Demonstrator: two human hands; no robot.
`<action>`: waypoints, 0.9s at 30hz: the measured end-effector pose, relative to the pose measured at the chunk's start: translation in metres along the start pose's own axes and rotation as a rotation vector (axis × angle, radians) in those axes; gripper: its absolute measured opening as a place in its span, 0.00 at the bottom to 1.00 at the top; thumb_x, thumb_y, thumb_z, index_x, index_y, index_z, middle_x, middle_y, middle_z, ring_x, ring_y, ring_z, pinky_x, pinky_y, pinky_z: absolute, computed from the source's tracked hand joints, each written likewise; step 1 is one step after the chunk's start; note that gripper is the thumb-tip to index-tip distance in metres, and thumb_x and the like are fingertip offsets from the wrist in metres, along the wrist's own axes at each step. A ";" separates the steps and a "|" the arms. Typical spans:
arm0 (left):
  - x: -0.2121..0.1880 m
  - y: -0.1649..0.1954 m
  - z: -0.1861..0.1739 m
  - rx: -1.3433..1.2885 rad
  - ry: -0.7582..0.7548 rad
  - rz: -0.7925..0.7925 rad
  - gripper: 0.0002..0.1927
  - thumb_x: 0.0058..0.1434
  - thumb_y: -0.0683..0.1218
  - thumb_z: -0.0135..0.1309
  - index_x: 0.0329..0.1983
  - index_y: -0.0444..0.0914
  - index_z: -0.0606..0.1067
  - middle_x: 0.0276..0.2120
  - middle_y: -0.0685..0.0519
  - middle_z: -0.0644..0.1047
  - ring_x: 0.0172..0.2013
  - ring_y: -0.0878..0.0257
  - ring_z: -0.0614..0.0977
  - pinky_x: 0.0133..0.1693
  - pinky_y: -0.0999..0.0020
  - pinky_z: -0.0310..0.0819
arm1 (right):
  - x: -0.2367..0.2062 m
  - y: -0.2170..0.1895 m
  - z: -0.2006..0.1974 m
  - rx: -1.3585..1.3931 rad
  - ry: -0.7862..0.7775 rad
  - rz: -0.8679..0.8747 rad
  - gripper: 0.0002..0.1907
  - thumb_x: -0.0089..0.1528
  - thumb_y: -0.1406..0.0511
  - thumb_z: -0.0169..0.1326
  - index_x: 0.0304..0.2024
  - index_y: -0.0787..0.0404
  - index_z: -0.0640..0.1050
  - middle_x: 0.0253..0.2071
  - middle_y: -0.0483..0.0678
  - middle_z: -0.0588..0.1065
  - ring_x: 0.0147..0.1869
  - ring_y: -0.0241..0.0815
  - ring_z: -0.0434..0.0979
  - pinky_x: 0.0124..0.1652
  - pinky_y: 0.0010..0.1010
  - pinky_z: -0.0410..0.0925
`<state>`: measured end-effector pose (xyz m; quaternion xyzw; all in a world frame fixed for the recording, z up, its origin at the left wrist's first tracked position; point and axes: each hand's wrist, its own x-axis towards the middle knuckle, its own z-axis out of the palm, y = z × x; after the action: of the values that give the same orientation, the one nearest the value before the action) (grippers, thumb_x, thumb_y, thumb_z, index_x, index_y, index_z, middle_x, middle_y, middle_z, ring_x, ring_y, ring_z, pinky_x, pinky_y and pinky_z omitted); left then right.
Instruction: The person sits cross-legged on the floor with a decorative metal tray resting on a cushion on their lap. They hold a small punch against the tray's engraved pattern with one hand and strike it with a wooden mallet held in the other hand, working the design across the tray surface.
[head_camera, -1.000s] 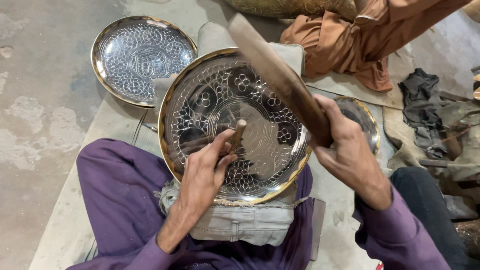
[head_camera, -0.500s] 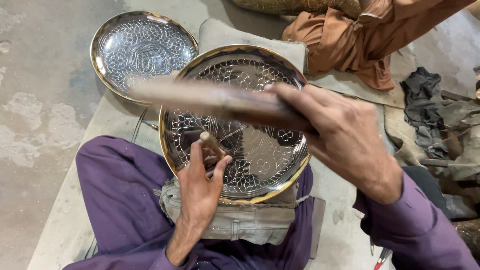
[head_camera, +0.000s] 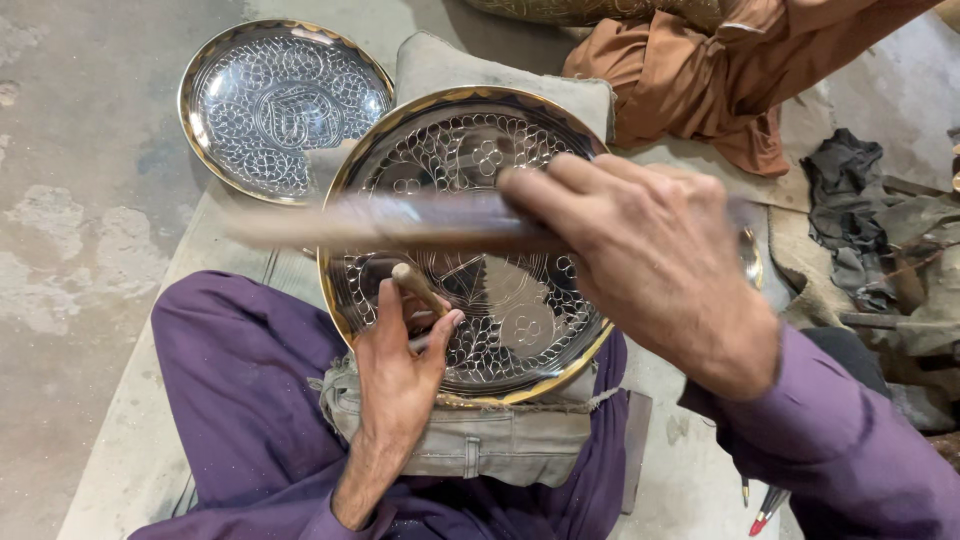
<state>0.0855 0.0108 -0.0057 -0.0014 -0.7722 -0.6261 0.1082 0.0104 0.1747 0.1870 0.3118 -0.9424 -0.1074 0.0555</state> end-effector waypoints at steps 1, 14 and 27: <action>0.000 0.000 0.000 -0.013 -0.004 -0.016 0.20 0.64 0.41 0.59 0.55 0.29 0.66 0.40 0.47 0.84 0.40 0.59 0.88 0.37 0.69 0.89 | 0.000 0.000 0.002 0.082 -0.034 -0.001 0.16 0.64 0.69 0.52 0.54 0.53 0.77 0.33 0.44 0.78 0.30 0.41 0.79 0.27 0.38 0.71; 0.005 0.007 -0.001 -0.056 -0.005 -0.085 0.18 0.60 0.41 0.62 0.48 0.32 0.68 0.36 0.48 0.85 0.38 0.59 0.90 0.37 0.68 0.86 | -0.002 0.000 0.004 -0.055 -0.153 0.029 0.24 0.59 0.72 0.55 0.58 0.53 0.76 0.32 0.46 0.76 0.30 0.44 0.79 0.28 0.40 0.69; 0.003 0.001 0.003 -0.005 0.016 -0.116 0.18 0.61 0.43 0.62 0.46 0.33 0.66 0.37 0.47 0.84 0.38 0.58 0.90 0.35 0.67 0.87 | -0.005 0.006 -0.010 0.013 0.174 -0.145 0.29 0.59 0.69 0.57 0.64 0.50 0.76 0.44 0.44 0.74 0.40 0.41 0.77 0.31 0.33 0.69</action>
<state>0.0822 0.0138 -0.0046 0.0481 -0.7686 -0.6332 0.0782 0.0124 0.1804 0.1975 0.3876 -0.9097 -0.0776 0.1271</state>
